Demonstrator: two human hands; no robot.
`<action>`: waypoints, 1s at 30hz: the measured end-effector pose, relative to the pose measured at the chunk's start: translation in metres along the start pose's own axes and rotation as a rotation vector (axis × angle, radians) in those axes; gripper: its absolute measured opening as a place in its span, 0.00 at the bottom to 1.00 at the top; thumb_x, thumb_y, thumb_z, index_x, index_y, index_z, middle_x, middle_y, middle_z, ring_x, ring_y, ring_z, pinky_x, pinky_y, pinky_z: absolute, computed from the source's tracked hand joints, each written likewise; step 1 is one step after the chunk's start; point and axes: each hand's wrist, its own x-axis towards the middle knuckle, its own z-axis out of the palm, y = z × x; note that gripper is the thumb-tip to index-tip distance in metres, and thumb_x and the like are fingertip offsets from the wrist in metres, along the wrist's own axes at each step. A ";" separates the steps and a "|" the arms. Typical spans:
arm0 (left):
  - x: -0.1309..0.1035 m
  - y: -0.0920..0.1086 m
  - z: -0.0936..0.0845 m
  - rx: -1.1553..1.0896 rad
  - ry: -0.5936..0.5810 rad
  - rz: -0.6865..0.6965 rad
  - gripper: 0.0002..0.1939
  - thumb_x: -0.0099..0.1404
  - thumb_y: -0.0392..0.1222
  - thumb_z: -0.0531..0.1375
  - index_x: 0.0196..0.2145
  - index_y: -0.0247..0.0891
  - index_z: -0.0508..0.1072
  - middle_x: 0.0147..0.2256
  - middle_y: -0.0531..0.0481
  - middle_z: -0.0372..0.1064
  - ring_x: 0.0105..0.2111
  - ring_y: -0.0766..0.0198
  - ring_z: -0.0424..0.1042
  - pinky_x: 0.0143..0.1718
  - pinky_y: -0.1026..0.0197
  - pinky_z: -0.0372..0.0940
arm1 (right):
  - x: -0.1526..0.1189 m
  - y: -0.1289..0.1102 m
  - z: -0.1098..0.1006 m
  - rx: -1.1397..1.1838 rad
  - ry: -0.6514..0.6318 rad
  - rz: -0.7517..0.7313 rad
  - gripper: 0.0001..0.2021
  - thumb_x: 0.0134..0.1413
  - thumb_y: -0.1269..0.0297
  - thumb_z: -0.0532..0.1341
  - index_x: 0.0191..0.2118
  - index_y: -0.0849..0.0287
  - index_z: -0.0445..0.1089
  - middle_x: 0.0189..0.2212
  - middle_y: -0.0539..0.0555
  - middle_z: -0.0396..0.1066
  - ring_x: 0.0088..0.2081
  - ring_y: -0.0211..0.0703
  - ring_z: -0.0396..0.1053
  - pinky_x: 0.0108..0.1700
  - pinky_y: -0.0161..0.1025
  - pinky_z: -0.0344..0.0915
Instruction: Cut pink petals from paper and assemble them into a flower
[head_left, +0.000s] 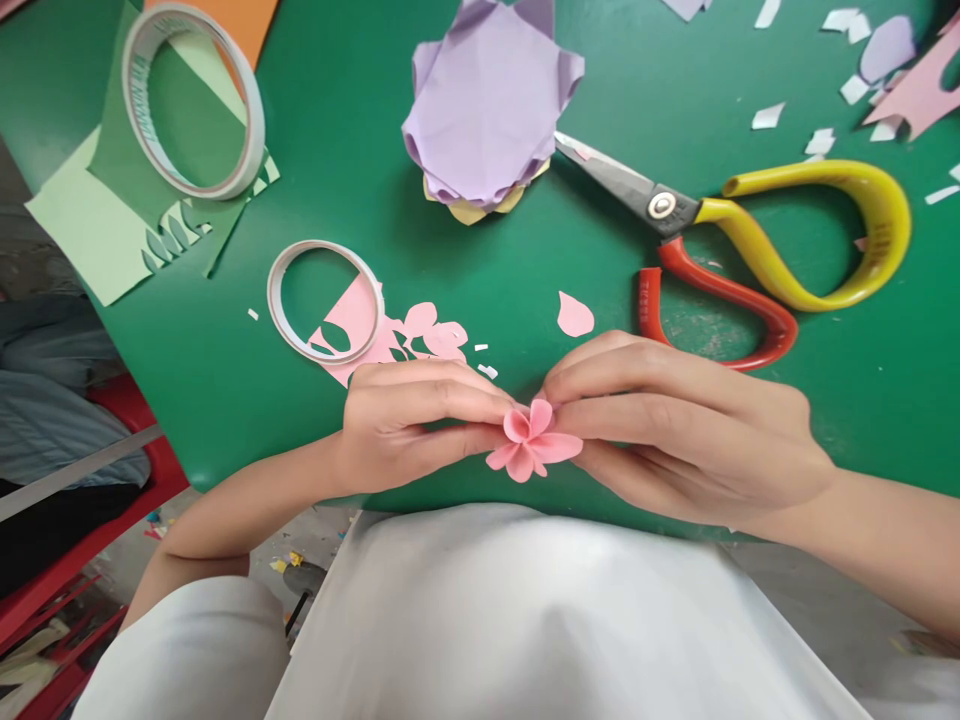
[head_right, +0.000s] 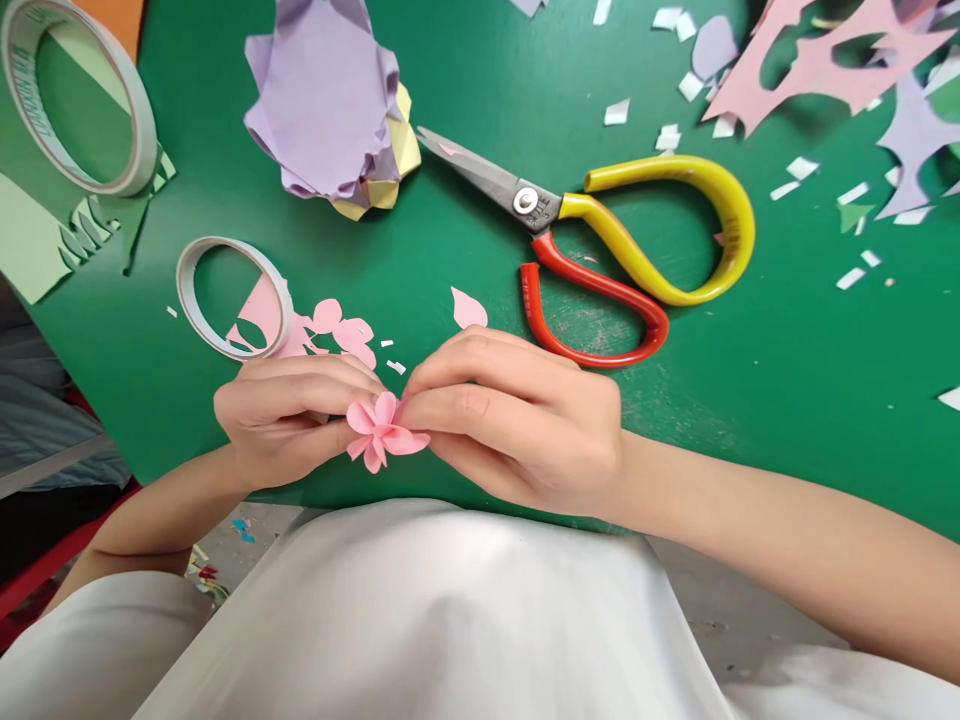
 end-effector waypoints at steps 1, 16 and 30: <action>0.000 0.000 0.000 -0.002 -0.001 -0.006 0.02 0.65 0.36 0.68 0.34 0.36 0.78 0.32 0.51 0.82 0.30 0.68 0.81 0.33 0.71 0.76 | 0.000 -0.001 0.000 0.000 -0.005 0.016 0.08 0.58 0.78 0.65 0.37 0.56 0.74 0.33 0.54 0.76 0.35 0.40 0.77 0.39 0.37 0.78; -0.002 -0.001 0.000 -0.037 0.000 -0.049 0.03 0.68 0.35 0.65 0.34 0.34 0.78 0.31 0.49 0.82 0.30 0.69 0.81 0.33 0.70 0.76 | -0.004 -0.003 0.000 -0.013 -0.032 0.033 0.09 0.59 0.80 0.63 0.39 0.58 0.73 0.35 0.55 0.75 0.36 0.40 0.75 0.39 0.39 0.77; -0.002 0.002 0.000 0.047 -0.022 -0.048 0.05 0.68 0.37 0.65 0.33 0.36 0.78 0.31 0.50 0.82 0.29 0.69 0.80 0.33 0.70 0.76 | -0.003 -0.004 0.001 -0.089 -0.026 0.031 0.07 0.62 0.75 0.64 0.38 0.55 0.74 0.34 0.54 0.74 0.34 0.40 0.74 0.38 0.38 0.77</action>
